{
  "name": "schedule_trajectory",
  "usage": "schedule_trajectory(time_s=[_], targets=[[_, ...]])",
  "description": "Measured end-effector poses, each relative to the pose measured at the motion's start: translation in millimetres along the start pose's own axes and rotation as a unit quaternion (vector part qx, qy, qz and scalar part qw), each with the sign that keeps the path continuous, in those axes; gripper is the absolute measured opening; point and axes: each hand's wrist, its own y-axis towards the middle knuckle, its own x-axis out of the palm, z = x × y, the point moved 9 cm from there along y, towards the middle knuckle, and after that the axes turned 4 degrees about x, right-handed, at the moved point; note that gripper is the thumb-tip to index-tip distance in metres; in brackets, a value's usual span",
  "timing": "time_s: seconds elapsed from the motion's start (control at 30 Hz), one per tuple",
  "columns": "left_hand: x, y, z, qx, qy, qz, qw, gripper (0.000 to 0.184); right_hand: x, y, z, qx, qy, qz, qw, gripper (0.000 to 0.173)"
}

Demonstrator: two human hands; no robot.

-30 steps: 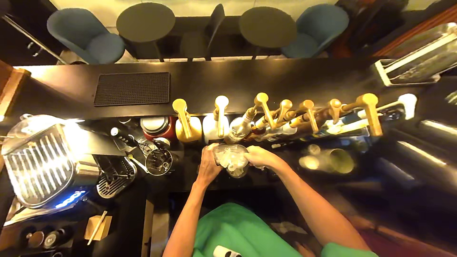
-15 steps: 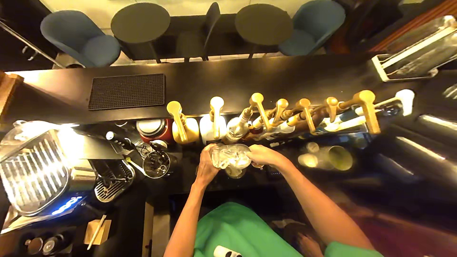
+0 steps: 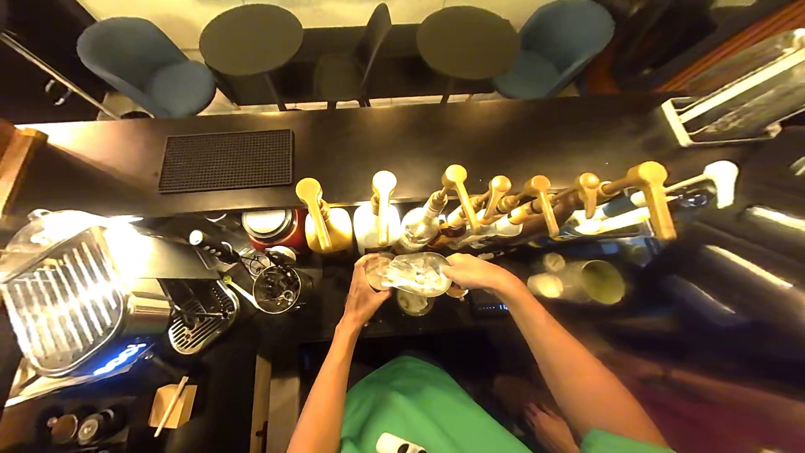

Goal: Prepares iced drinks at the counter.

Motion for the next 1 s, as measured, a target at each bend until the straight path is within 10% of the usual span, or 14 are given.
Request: schedule_trajectory(time_s=[1.0], targets=[[0.4, 7.7, -27.6, -0.061, -0.043, -0.025, 0.997, 0.106, -5.3, -1.0, -5.3, -0.011, -0.031, 0.023, 0.999, 0.032]])
